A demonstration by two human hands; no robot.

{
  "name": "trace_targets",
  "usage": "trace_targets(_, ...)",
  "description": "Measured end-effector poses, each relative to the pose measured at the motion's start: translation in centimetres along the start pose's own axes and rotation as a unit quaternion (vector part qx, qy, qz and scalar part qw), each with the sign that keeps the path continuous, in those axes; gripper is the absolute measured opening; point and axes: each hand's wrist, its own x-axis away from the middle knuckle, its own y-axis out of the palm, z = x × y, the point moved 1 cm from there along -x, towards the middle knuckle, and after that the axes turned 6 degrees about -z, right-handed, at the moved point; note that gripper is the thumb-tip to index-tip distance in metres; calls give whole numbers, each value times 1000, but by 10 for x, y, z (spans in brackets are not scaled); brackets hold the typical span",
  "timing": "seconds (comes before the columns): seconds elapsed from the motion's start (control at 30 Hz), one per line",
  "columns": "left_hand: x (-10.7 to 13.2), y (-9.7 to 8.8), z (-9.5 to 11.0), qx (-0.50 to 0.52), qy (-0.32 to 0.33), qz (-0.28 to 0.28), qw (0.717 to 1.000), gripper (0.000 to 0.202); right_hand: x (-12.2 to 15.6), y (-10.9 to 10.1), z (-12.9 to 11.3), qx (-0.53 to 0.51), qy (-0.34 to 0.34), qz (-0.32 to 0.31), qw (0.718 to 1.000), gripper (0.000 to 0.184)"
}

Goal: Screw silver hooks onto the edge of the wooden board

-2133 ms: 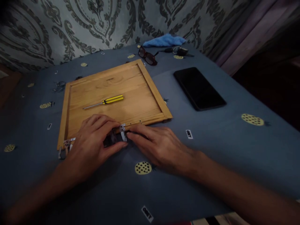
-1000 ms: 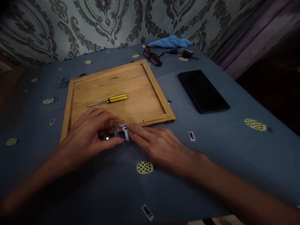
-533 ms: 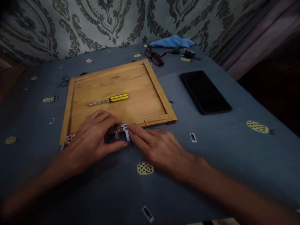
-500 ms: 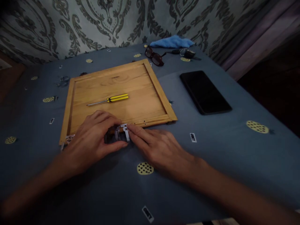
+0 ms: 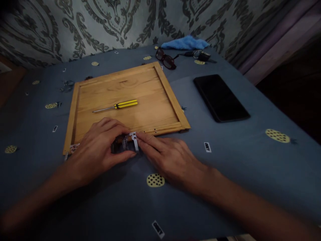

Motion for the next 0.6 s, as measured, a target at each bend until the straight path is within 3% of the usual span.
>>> trace_targets(0.27, 1, 0, -1, -5, 3, -8, 1000, 30, -6, -6, -3, -185, 85, 6, 979, 28)
trace_targets(0.6, 1, 1, -1, -22, 2, -9, 1000, 34, -13, 0, -12, -306, 157, 89, 935, 7)
